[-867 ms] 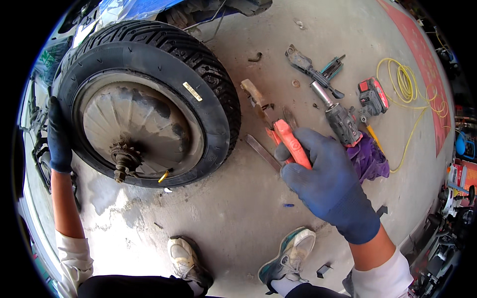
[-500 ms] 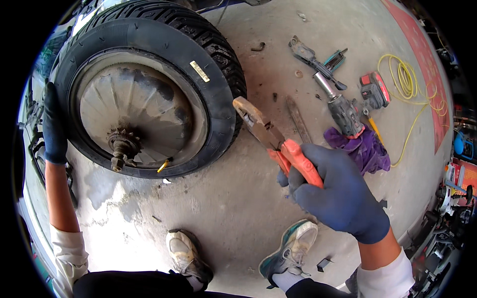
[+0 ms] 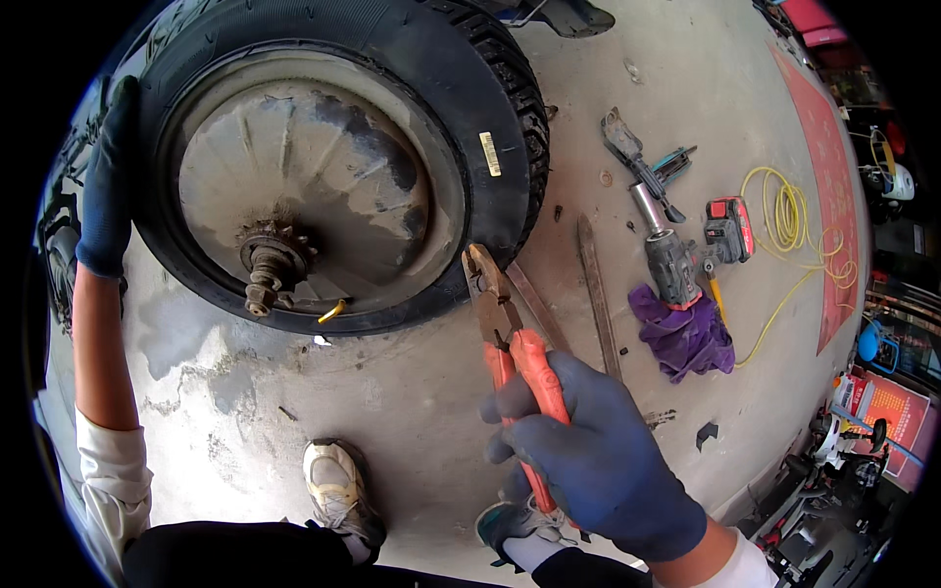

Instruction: The person is sitting on the floor in a workshop, working on a motorcycle tire. They use a yellow air hose to inflate the tire and then use pliers to adjust the tire bead around the rim.

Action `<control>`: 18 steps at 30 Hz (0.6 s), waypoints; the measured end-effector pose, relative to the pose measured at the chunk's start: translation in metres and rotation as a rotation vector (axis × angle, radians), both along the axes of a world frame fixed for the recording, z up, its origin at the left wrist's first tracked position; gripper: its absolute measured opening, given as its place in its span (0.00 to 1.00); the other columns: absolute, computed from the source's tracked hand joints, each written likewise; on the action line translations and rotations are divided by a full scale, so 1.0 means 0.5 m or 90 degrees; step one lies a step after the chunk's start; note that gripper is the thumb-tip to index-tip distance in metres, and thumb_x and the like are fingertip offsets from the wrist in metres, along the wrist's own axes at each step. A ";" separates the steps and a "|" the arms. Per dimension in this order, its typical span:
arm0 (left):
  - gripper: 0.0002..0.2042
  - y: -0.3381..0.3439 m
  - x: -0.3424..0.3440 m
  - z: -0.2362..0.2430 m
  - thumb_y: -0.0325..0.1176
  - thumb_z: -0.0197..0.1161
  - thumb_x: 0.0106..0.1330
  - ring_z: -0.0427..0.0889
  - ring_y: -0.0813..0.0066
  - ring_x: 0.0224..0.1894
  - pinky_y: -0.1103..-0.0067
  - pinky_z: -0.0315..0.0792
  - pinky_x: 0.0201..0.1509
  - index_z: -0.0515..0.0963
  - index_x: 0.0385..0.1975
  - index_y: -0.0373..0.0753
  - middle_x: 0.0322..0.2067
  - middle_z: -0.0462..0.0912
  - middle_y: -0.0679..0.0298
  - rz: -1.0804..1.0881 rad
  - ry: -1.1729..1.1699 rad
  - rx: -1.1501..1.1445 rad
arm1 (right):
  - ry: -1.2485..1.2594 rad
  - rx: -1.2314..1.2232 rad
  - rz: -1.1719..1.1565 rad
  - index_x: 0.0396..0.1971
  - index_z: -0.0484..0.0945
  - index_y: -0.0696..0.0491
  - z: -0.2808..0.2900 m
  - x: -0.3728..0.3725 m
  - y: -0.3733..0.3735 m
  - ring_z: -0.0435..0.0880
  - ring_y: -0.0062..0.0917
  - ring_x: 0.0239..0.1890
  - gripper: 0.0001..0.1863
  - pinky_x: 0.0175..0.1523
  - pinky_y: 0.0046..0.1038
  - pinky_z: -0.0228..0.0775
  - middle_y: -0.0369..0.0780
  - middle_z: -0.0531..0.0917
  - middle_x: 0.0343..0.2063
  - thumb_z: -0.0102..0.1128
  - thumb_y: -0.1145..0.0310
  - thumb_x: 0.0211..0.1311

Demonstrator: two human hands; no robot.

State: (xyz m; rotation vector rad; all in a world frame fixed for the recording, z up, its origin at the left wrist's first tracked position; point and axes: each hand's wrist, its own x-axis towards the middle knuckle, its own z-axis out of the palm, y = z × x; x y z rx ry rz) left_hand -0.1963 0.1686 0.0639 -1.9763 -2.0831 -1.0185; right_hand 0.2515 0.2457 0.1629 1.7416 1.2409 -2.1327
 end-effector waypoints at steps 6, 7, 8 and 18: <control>0.28 -0.028 -0.021 -0.017 0.55 0.37 0.73 0.55 0.64 0.70 0.70 0.50 0.73 0.58 0.68 0.49 0.68 0.56 0.62 0.057 -0.146 -0.071 | -0.003 -0.037 -0.088 0.42 0.68 0.61 0.013 -0.041 -0.025 0.80 0.26 0.37 0.11 0.33 0.28 0.78 0.46 0.75 0.41 0.49 0.77 0.58; 0.28 -0.034 -0.032 -0.016 0.55 0.38 0.72 0.55 0.64 0.70 0.69 0.50 0.73 0.58 0.68 0.49 0.68 0.56 0.63 0.036 -0.144 -0.064 | -0.001 -0.026 -0.090 0.42 0.68 0.60 0.017 -0.047 -0.028 0.79 0.25 0.37 0.11 0.32 0.28 0.78 0.45 0.74 0.40 0.49 0.75 0.59; 0.28 -0.039 -0.038 -0.013 0.55 0.38 0.72 0.55 0.64 0.70 0.69 0.50 0.72 0.58 0.68 0.49 0.68 0.56 0.63 0.014 -0.140 -0.058 | -0.018 -0.022 -0.098 0.41 0.69 0.60 0.021 -0.057 -0.029 0.80 0.27 0.36 0.12 0.34 0.28 0.77 0.46 0.75 0.39 0.49 0.75 0.56; 0.24 -0.063 0.057 0.036 0.50 0.43 0.73 0.65 0.66 0.66 0.69 0.58 0.70 0.65 0.64 0.47 0.64 0.65 0.62 0.173 -0.131 -0.079 | -0.054 0.063 -0.105 0.40 0.70 0.58 0.008 -0.088 -0.042 0.80 0.28 0.34 0.11 0.32 0.27 0.78 0.46 0.77 0.38 0.50 0.75 0.56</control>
